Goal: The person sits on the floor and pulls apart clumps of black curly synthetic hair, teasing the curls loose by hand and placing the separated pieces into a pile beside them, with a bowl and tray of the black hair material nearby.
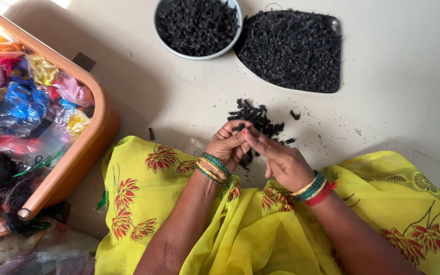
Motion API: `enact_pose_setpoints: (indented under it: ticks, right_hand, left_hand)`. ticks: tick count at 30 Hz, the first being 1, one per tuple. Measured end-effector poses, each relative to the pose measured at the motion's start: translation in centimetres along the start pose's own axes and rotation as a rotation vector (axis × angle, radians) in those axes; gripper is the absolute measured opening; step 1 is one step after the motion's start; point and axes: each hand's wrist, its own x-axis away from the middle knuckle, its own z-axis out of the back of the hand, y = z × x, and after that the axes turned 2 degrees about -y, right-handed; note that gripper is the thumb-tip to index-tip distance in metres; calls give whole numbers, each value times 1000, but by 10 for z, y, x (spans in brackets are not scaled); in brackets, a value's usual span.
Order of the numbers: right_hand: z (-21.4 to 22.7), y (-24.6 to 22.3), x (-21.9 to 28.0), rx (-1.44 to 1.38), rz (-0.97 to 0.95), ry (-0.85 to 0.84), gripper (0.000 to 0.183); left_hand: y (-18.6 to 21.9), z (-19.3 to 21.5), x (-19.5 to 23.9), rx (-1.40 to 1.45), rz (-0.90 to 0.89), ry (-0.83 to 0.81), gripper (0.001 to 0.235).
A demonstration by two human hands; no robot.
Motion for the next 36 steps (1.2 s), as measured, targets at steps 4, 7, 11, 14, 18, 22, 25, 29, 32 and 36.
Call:
enact_pose_setpoints:
  ticks: [4,7,11,14,18,22,25,29,32,36]
  right_hand:
    - [31,40,16,-654,-268,101,50]
    - [88,52,33,-1007,-189,402,43]
    - [149,43,56,-740,-130,536,36]
    - [156,45,61,-247,-460,539,36]
    - [144,46,55,-123,-606,477,36]
    - [145,49,52,-144,-596,523,34]
    - [158,71,62,17,-692,612,27]
    - [162,118,81,398,-812,432,29]
    - [143,109,58,825,-980,227,42]
    - [102,126,41,819,-528,187,48]
  left_hand:
    - [7,0,-2,-91,-23,38,14]
    - [15,-2,1,-131,-59,168,13]
    - [3,-4,-2,-425,-133,259,9]
    - [-16,6,-8,-608,-126,256,8]
    - [-18,20,-11,-603,-106,278,11]
    - [-2,28,-10,-572,-139,317,11]
    - [0,23,-10,-620,-156,367,10]
    - [-9,9,-7,-1212,-42,421,12]
    - [-15,14,-7,-1562,17,274,15]
    - [-31,6,-1,-1775,267,-278,18]
